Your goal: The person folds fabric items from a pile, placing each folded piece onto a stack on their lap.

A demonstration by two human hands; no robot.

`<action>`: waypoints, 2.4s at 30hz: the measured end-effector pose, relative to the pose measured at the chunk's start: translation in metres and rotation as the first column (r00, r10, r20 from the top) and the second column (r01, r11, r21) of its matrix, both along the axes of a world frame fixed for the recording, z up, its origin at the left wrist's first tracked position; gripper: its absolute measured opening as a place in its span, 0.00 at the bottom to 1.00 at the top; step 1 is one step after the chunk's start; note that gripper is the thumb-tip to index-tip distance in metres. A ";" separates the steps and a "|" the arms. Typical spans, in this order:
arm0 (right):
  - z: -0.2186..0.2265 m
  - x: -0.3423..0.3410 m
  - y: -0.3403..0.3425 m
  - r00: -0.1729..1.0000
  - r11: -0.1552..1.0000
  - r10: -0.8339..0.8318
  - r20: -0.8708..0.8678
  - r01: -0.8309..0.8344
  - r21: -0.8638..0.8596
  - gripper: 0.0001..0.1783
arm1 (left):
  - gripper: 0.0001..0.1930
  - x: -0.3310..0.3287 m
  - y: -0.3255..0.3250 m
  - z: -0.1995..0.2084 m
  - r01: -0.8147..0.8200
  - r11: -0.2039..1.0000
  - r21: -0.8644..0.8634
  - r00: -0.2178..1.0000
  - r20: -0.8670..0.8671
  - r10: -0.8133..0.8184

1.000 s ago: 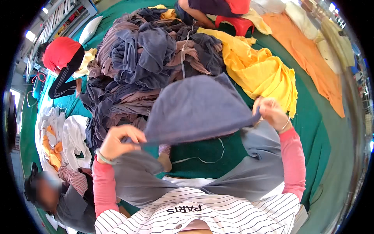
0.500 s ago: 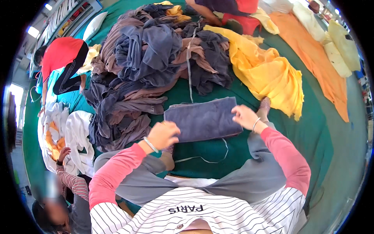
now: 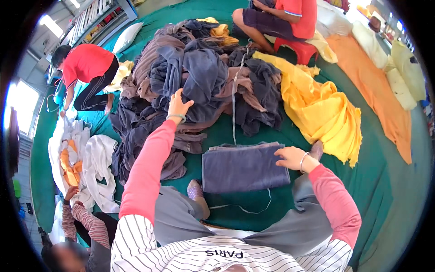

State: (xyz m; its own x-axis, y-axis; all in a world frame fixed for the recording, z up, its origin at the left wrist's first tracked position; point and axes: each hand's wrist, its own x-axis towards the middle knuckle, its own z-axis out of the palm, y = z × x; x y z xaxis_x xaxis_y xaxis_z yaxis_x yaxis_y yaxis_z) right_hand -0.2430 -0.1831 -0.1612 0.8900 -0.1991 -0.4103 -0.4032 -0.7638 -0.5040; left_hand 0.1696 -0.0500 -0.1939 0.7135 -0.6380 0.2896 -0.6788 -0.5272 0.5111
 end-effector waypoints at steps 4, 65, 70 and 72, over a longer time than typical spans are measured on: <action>0.003 0.029 0.006 0.994 0.996 0.085 0.073 -0.085 0.003 0.23 | 0.20 0.005 -0.032 -0.002 -0.128 0.986 0.107 0.991 -0.024 0.131; 0.126 0.024 0.012 0.108 0.394 -0.918 0.380 0.156 0.906 0.10 | 0.07 -0.115 0.092 0.185 0.036 0.629 -0.777 0.071 -0.626 -0.777; 0.117 0.013 -0.003 0.078 0.362 -0.932 0.353 0.206 0.909 0.11 | 0.08 -0.113 0.094 0.183 0.070 0.627 -0.776 0.156 -0.612 -0.775; 0.109 0.009 -0.014 0.057 0.363 -0.932 0.359 0.209 0.908 0.12 | 0.08 -0.117 0.096 0.185 0.017 0.624 -0.782 0.173 -0.612 -0.772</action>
